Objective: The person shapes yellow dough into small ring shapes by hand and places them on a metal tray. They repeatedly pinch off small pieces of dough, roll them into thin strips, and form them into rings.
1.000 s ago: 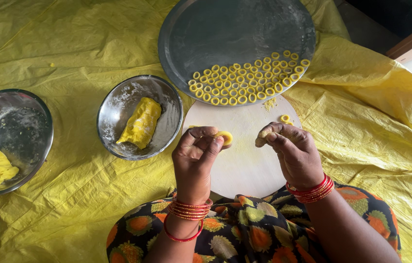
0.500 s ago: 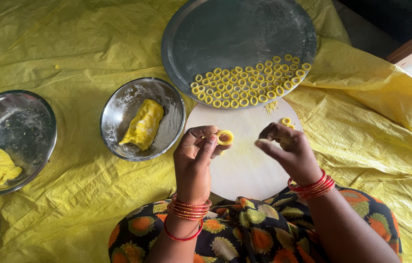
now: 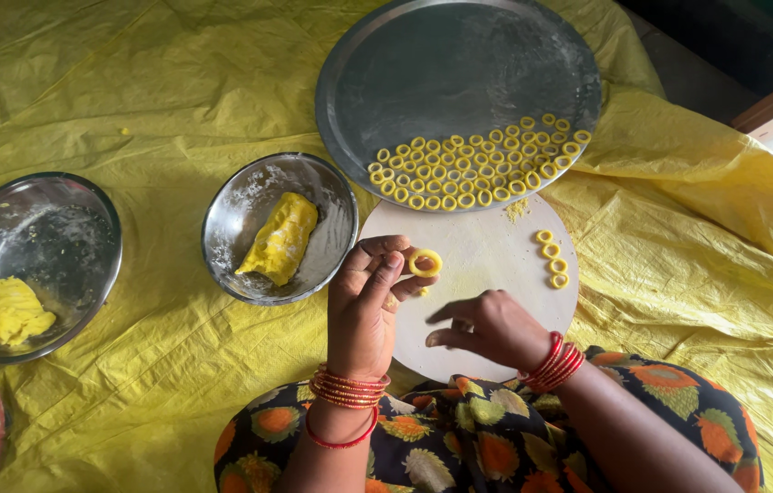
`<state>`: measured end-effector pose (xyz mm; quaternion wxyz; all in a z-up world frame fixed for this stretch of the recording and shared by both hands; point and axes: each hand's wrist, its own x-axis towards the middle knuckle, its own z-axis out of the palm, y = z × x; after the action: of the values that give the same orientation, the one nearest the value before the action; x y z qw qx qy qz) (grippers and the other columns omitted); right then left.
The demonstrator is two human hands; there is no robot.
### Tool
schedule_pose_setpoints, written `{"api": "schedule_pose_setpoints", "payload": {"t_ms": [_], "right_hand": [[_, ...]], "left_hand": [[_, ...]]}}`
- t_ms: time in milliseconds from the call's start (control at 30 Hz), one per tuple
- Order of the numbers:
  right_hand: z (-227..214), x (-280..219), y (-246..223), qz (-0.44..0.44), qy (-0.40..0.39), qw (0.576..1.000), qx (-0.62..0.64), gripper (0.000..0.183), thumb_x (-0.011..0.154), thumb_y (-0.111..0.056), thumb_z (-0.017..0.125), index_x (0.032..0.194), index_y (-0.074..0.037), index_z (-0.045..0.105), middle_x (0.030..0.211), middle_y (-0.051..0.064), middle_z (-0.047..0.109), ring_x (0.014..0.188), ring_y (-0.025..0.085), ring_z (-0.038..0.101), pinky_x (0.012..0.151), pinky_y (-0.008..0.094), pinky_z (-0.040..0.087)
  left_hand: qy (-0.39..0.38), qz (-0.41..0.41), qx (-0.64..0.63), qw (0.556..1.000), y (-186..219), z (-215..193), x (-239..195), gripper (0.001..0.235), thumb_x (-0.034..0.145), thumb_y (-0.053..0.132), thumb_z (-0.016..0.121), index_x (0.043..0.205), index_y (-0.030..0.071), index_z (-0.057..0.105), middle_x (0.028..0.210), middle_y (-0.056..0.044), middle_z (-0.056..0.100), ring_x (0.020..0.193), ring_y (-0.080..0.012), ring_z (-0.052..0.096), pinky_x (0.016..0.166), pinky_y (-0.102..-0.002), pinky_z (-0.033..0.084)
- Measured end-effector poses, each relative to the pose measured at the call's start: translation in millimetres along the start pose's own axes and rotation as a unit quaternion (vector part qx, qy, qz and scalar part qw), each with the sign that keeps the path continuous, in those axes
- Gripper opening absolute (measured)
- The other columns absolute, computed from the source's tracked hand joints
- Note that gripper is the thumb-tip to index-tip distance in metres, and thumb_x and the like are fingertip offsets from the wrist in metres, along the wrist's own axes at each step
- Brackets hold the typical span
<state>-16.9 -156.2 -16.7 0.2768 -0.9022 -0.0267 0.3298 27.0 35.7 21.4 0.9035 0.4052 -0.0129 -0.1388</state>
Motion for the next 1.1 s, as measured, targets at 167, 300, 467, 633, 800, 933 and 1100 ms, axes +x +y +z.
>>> {"api": "schedule_pose_setpoints", "payload": {"t_ms": [167,300,467,633,800,933,1100], "right_hand": [[4.2,13.7,10.3,-0.284,0.308,0.898,-0.132,0.057,0.082,-0.051,0.075,0.123,-0.012,0.068,0.140,0.019,0.062,0.135,0.042,0.052,0.105,0.051,0.039],[0.4,13.7,21.7,-0.174,0.180,0.911,0.328,0.055,0.095,-0.031,0.066,0.140,-0.001,0.056,0.135,0.014,0.070,0.125,0.022,0.065,0.107,0.034,0.050],[-2.8,12.8,27.1,-0.135,0.171,0.832,0.510,0.040,0.095,-0.017,0.068,0.129,0.004,0.064,0.123,0.012,0.072,0.113,0.016,0.067,0.100,0.033,0.054],[-0.2,20.0,33.7,-0.100,0.211,0.835,0.499,0.028,0.093,-0.013,0.072,0.115,0.006,0.071,0.107,0.010,0.077,0.099,0.014,0.072,0.091,0.030,0.059],[0.3,27.1,50.8,-0.100,0.246,0.840,0.474,0.026,0.091,-0.014,0.073,0.113,0.001,0.073,0.105,0.008,0.078,0.098,0.013,0.073,0.090,0.028,0.059],[-5.3,37.4,71.2,-0.033,0.309,0.877,0.365,0.027,0.087,-0.017,0.079,0.110,-0.003,0.074,0.103,0.007,0.078,0.094,0.014,0.073,0.085,0.028,0.060],[-0.8,62.2,89.9,0.006,0.323,0.899,0.297,0.030,0.082,-0.020,0.083,0.107,-0.005,0.075,0.105,0.007,0.073,0.094,0.013,0.073,0.083,0.029,0.061]], "left_hand": [[0.008,-0.032,0.052,0.998,-13.3,-9.9,10.9,0.021,0.100,0.011,0.062,0.116,-0.003,0.062,0.103,-0.012,0.070,0.094,-0.0205,0.072,0.086,-0.037,0.062],[0.005,-0.050,0.112,0.992,-34.2,-18.2,15.7,0.022,0.099,0.013,0.065,0.114,-0.003,0.063,0.100,-0.011,0.071,0.091,-0.0182,0.072,0.082,-0.034,0.062],[-0.037,-0.068,0.140,0.987,-63.7,-22.9,20.4,0.023,0.099,0.015,0.067,0.113,-0.003,0.066,0.100,-0.007,0.070,0.090,-0.0134,0.070,0.081,-0.031,0.063],[-0.035,-0.076,0.162,0.983,-76.5,-26.7,22.5,0.026,0.097,0.015,0.069,0.115,-0.003,0.066,0.102,-0.006,0.068,0.090,-0.0114,0.068,0.079,-0.030,0.063],[-0.051,-0.026,0.279,0.958,-64.1,-25.1,23.2,0.030,0.095,0.016,0.072,0.118,0.000,0.065,0.109,-0.006,0.070,0.093,-0.0124,0.067,0.073,-0.026,0.055],[-0.006,0.162,0.430,0.888,-18.9,-36.9,30.4,0.030,0.095,0.016,0.073,0.120,0.003,0.065,0.120,-0.007,0.071,0.105,-0.0137,0.068,0.088,-0.028,0.058],[0.101,0.200,0.266,0.938,41.8,-55.5,27.4,0.029,0.101,0.011,0.068,0.128,0.001,0.064,0.123,-0.008,0.069,0.111,-0.0148,0.066,0.100,-0.031,0.055]]}}
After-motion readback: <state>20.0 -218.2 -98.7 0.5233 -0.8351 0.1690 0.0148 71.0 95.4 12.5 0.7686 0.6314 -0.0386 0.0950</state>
